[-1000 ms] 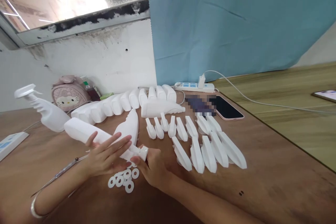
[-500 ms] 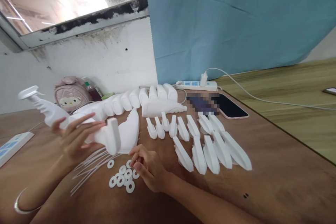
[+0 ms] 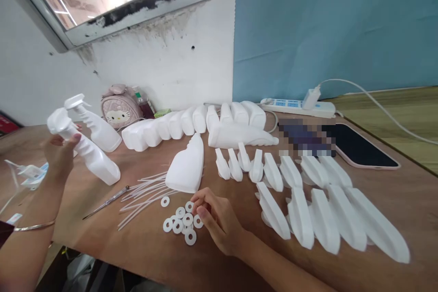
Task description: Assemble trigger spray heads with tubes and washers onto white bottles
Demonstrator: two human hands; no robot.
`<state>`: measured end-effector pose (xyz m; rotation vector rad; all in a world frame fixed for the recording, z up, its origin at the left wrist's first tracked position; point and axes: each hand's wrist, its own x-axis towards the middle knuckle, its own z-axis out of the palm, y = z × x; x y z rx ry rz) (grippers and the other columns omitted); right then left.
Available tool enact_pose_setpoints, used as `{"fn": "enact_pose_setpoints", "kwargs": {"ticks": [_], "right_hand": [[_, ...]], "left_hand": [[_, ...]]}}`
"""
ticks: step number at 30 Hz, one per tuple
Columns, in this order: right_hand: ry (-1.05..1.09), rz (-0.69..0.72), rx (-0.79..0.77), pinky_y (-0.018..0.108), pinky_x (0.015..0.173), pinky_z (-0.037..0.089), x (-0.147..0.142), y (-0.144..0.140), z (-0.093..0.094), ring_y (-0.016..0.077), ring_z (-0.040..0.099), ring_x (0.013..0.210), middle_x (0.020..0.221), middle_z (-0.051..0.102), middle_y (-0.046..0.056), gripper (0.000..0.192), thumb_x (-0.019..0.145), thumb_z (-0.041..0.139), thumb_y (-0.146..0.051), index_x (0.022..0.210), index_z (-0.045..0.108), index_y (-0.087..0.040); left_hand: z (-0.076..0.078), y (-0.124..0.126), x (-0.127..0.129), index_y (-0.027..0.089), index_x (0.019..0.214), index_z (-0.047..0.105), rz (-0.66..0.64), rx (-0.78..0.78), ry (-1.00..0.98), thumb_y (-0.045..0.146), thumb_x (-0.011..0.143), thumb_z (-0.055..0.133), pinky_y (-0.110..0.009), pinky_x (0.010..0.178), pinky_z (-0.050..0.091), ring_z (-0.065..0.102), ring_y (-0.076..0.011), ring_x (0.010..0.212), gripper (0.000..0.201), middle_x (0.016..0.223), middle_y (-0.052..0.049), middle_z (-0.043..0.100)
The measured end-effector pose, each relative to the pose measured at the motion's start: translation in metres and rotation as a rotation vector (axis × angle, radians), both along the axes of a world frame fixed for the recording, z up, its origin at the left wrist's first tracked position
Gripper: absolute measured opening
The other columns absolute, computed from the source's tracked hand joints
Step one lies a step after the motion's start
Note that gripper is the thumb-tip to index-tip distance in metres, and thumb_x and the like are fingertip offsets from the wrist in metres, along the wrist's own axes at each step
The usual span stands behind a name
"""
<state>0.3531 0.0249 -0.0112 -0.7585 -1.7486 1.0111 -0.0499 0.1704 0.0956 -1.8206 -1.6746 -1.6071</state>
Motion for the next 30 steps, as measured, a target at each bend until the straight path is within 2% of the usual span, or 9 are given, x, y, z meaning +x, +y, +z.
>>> {"fn": "enact_pose_setpoints", "kwargs": {"ticks": [4,7,10,12,14,17,20,25,30], "right_hand": [[-0.050,0.000,-0.029,0.023,0.051,0.039,0.000,0.001,0.001,0.0108,0.049,0.055,0.072,0.058,0.002,0.026,0.092,0.029,-0.038,0.094,0.047,-0.019],[-0.067,-0.017,-0.024,0.023,0.050,0.039,-0.001,0.001,0.002,0.0102,0.048,0.053,0.070,0.058,0.002,0.025,0.092,0.030,-0.036,0.093,0.047,-0.019],[-0.086,-0.026,-0.035,0.022,0.050,0.040,-0.002,0.001,0.003,0.0099,0.049,0.053,0.071,0.059,0.001,0.022,0.092,0.031,-0.034,0.092,0.048,-0.019],[-0.101,-0.027,-0.044,0.022,0.050,0.040,-0.003,0.001,0.003,0.0097,0.049,0.054,0.071,0.059,0.001,0.020,0.091,0.032,-0.032,0.092,0.048,-0.019],[-0.112,-0.031,-0.050,0.021,0.049,0.040,-0.003,0.001,0.003,0.0094,0.049,0.053,0.071,0.059,0.001,0.019,0.091,0.033,-0.031,0.092,0.048,-0.019],[-0.124,-0.041,-0.052,0.021,0.048,0.039,-0.003,0.001,0.003,0.0091,0.048,0.052,0.070,0.058,0.000,0.018,0.091,0.034,-0.030,0.092,0.048,-0.020],[-0.123,-0.050,-0.051,0.020,0.047,0.039,-0.002,0.001,0.002,0.0093,0.049,0.052,0.068,0.058,0.000,0.016,0.091,0.035,-0.031,0.092,0.047,-0.020],[-0.131,-0.051,-0.067,0.021,0.047,0.039,-0.003,0.001,0.002,0.0097,0.049,0.052,0.067,0.058,0.000,0.015,0.090,0.037,-0.031,0.093,0.046,-0.019],[-0.154,-0.045,-0.069,0.021,0.047,0.040,-0.004,0.002,0.001,0.0094,0.049,0.052,0.067,0.058,0.000,0.013,0.090,0.038,-0.030,0.093,0.045,-0.019]], "left_hand": [[-0.007,-0.004,-0.011,0.009,0.099,0.054,-0.191,-0.014,-0.219,0.042,0.070,0.053,-0.035,0.085,0.045,0.059,-0.0205,0.092,0.044,0.112,-0.010,0.058],[-0.014,-0.014,-0.011,0.012,0.117,0.042,-0.211,-0.135,-0.222,0.048,0.076,0.045,-0.035,0.080,0.047,0.058,-0.0222,0.096,0.055,0.121,-0.012,0.052],[-0.022,-0.026,-0.006,0.018,0.123,0.030,-0.197,-0.197,-0.225,0.047,0.071,0.054,-0.034,0.078,0.049,0.058,-0.0218,0.097,0.064,0.126,-0.011,0.048],[-0.028,-0.034,-0.001,0.018,0.122,0.030,-0.113,-0.237,-0.183,0.045,0.064,0.063,-0.033,0.080,0.048,0.056,-0.0224,0.100,0.071,0.125,-0.011,0.047],[-0.035,-0.043,0.004,0.016,0.119,0.034,0.056,-0.338,-0.082,0.045,0.061,0.066,-0.035,0.081,0.047,0.056,-0.0248,0.100,0.072,0.118,-0.011,0.052],[-0.046,-0.060,0.010,0.013,0.115,0.039,0.342,-0.550,0.102,0.051,0.062,0.063,-0.042,0.079,0.047,0.056,-0.0315,0.097,0.069,0.107,-0.013,0.057],[-0.057,-0.074,0.012,0.012,0.113,0.042,0.502,-0.748,0.177,0.060,0.062,0.058,-0.045,0.074,0.046,0.056,-0.0376,0.096,0.072,0.105,-0.017,0.058],[-0.061,-0.067,0.009,0.011,0.106,0.049,0.557,-0.884,0.153,0.063,0.065,0.052,-0.042,0.073,0.045,0.056,-0.0382,0.096,0.066,0.101,-0.019,0.061],[-0.055,-0.021,0.002,0.004,0.102,0.052,0.511,-0.836,0.164,0.058,0.067,0.054,-0.041,0.077,0.042,0.053,-0.0382,0.101,0.065,0.105,-0.024,0.059]]}}
